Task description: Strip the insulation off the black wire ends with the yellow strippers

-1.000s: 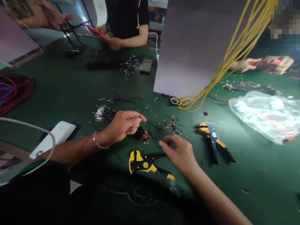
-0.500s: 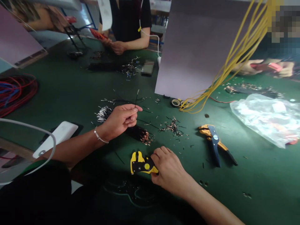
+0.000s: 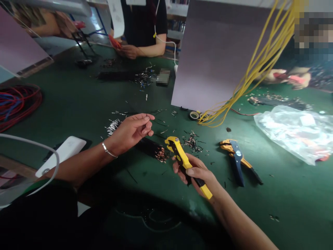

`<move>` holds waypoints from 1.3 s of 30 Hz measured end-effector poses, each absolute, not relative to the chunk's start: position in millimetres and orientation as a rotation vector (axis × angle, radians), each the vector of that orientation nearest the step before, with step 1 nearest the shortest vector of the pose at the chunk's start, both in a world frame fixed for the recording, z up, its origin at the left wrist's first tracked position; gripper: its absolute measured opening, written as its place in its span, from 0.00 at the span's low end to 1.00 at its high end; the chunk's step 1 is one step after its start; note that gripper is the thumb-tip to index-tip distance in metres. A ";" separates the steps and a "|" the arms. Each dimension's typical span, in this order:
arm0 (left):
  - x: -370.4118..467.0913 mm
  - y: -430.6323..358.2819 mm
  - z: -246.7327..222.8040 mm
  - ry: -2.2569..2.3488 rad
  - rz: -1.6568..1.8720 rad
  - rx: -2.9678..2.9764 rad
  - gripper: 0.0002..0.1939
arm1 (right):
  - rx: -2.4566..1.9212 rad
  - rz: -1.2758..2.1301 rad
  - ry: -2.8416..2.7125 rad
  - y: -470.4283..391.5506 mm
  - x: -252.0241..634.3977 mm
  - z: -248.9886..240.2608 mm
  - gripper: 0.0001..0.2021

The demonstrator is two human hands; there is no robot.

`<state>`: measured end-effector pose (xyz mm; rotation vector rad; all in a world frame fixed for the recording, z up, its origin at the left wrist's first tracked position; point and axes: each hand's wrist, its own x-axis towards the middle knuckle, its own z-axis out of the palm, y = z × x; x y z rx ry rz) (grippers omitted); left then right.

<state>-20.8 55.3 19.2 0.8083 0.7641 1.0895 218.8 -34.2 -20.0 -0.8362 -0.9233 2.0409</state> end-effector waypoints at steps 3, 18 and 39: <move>-20.1 54.4 18.2 0.705 1.066 0.805 0.04 | -0.742 2.098 -0.815 -36.7 217.5 -20.5 0.25; -18.6 51.8 16.5 0.926 1.047 0.873 0.09 | -0.910 1.852 -1.052 -35.5 218.0 -24.6 0.28; -8.9 32.7 21.3 0.721 0.895 0.643 0.08 | -1.077 1.717 -1.286 -33.2 216.5 -16.4 0.23</move>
